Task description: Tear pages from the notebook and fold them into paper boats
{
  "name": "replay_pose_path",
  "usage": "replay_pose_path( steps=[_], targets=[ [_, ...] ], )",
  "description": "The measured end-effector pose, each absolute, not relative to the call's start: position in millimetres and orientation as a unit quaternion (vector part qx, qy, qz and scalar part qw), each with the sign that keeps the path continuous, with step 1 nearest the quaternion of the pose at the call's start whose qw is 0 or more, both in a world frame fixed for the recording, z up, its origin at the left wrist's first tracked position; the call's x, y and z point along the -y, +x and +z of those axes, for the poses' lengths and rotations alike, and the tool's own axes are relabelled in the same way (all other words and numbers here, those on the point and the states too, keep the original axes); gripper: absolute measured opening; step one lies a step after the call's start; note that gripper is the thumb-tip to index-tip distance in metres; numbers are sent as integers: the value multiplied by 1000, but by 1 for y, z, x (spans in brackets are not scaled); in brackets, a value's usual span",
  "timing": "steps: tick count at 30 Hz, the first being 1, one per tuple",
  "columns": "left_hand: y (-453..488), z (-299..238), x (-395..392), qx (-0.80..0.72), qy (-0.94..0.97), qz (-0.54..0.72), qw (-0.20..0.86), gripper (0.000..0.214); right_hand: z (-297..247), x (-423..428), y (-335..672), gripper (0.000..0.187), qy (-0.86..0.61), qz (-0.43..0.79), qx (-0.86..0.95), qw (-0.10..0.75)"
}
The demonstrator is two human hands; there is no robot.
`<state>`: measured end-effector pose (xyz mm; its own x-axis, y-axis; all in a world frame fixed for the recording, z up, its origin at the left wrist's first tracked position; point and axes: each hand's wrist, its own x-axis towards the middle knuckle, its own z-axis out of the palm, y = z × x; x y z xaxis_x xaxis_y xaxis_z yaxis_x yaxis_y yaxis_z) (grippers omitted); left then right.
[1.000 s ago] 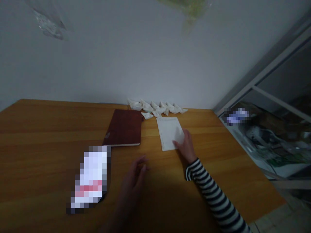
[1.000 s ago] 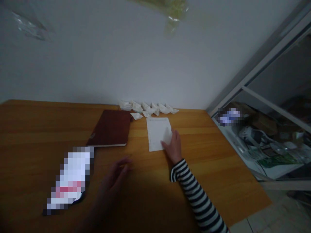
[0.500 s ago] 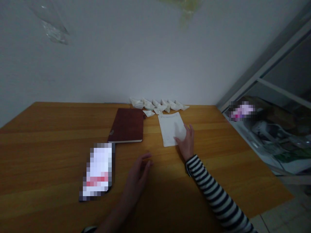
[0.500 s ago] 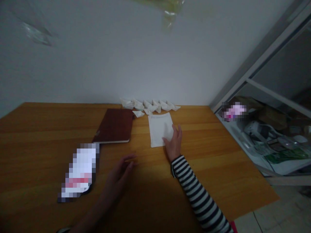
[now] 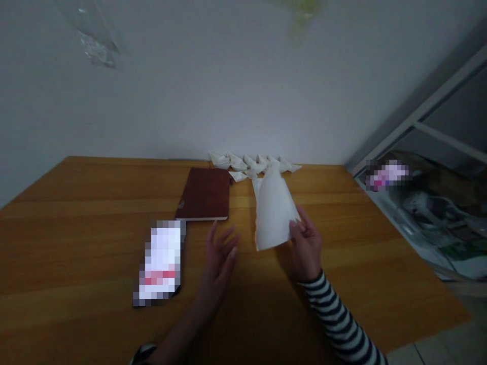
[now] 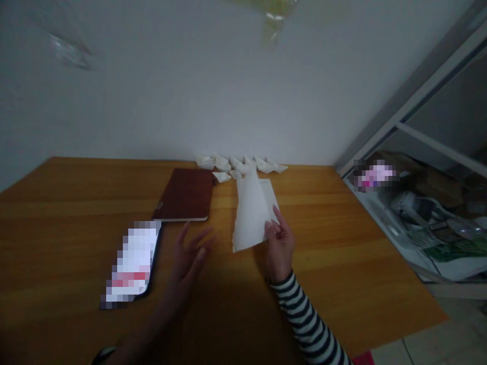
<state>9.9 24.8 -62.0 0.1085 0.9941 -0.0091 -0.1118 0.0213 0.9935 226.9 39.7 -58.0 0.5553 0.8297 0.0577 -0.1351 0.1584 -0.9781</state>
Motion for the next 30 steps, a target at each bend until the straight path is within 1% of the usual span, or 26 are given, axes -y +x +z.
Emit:
replay_pose_path(
  steps=[2,5,8,12,14,16,17,19,20,21,22,24,26,28,30],
  targets=[
    [7,-61,-32,-453,457,535,548,84,-62,-30,207,58,-512,433,322,668],
    [0,-63,-44,-487,387,550,557,97,-64,-20,189,39,-486,486,339,643],
    [-4,-64,-47,-484,334,530,610,98,-59,-15,182,20,-471,514,370,614],
    [0,-54,-40,-397,283,496,719,98,-50,-7,181,12,-457,535,418,575],
    [-1,-47,-38,-374,254,484,749,98,-48,-4,182,12,-463,531,424,569],
    [-4,-40,-38,-370,242,481,757,101,-46,-3,186,13,-465,539,416,566],
    [-7,-37,-39,-371,248,486,752,104,-46,-4,189,21,-462,552,411,560],
    [-12,-35,-42,-374,279,507,725,109,-45,-7,197,46,-453,583,407,538],
    [-14,-36,-43,-377,298,519,707,108,-45,-9,202,55,-450,592,411,527],
    [-17,-37,-45,-384,315,526,690,102,-45,-12,207,61,-449,592,423,519],
    [-18,-40,-46,-396,329,525,677,92,-45,-15,212,64,-448,587,443,509],
    [-20,-46,-47,-433,341,503,666,69,-46,-20,221,64,-442,561,507,483],
    [-20,-52,-46,-468,325,474,671,56,-47,-26,228,54,-428,528,593,432],
    [-19,-55,-45,-479,290,460,689,56,-49,-30,233,40,-412,490,669,378],
    [-17,-53,-43,-469,260,453,713,58,-51,-33,235,31,-403,467,704,351]
  ],
)
